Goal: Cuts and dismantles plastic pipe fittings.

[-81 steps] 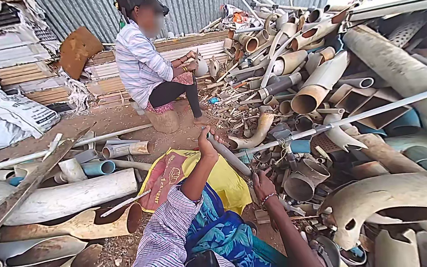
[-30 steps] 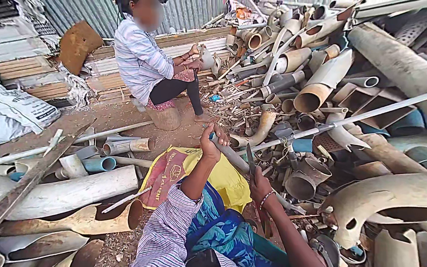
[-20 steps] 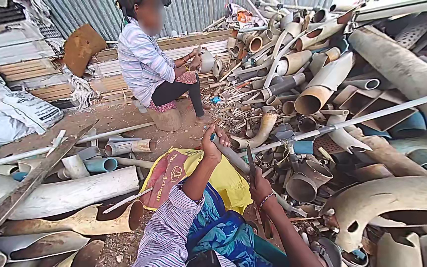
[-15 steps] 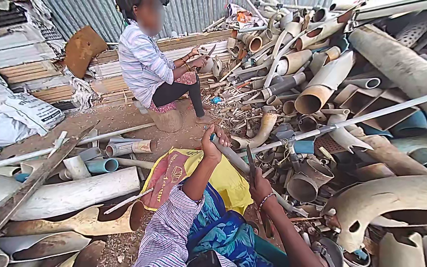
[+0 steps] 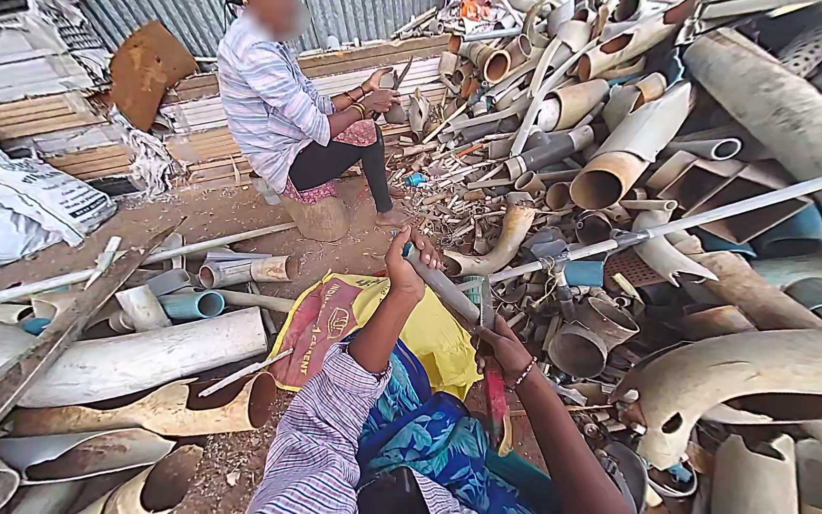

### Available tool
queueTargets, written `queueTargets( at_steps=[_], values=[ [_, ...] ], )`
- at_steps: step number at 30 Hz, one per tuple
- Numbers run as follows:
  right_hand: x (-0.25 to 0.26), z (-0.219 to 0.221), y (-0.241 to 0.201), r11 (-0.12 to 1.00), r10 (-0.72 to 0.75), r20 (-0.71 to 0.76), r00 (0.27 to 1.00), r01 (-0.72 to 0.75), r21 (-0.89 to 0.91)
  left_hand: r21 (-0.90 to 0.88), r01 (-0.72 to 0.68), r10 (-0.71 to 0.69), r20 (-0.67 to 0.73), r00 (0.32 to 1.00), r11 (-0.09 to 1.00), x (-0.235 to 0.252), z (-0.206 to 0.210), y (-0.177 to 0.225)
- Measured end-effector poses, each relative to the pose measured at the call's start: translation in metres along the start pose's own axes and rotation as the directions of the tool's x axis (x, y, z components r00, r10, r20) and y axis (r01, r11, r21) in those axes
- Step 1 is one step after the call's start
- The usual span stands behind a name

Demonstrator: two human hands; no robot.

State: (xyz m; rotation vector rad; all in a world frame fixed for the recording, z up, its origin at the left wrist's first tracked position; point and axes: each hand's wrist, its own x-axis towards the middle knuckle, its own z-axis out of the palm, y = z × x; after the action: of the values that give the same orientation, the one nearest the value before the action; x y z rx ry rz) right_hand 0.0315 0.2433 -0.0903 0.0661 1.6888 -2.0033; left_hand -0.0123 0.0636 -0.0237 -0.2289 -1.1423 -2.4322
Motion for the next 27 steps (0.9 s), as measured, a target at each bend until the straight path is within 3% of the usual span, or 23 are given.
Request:
queueTargets(
  at_steps=[2,4,6,14,22,27],
  values=[
    [0.000,0.002,0.000,0.969,-0.075,-0.027,0.997,0.066,-0.239,0.009,0.001,-0.001,-0.006,1.000,1.000,0.000,0.003,0.002],
    [0.000,0.004,0.000,0.791,-0.159,-0.051,0.986,0.096,-0.605,0.021,0.003,-0.003,-0.024,1.000,1.000,0.000,0.007,0.004],
    [-0.002,0.008,-0.001,0.652,-0.188,-0.075,0.979,0.068,-0.755,0.017,0.006,-0.005,-0.048,0.999,1.000,0.001,0.009,0.004],
    [-0.007,0.019,-0.007,0.433,-0.086,-0.129,0.988,-0.079,-0.898,0.003,0.027,-0.027,-0.071,0.997,1.000,-0.001,0.008,0.005],
    [-0.013,0.028,-0.007,0.351,-0.121,-0.051,0.991,-0.005,-0.936,-0.002,0.035,-0.035,-0.107,0.994,0.999,-0.004,0.014,0.008],
    [0.001,0.023,-0.001,0.283,0.004,-0.148,0.989,-0.143,-0.949,-0.014,0.055,-0.056,-0.247,0.967,0.998,-0.002,0.014,0.009]
  ],
)
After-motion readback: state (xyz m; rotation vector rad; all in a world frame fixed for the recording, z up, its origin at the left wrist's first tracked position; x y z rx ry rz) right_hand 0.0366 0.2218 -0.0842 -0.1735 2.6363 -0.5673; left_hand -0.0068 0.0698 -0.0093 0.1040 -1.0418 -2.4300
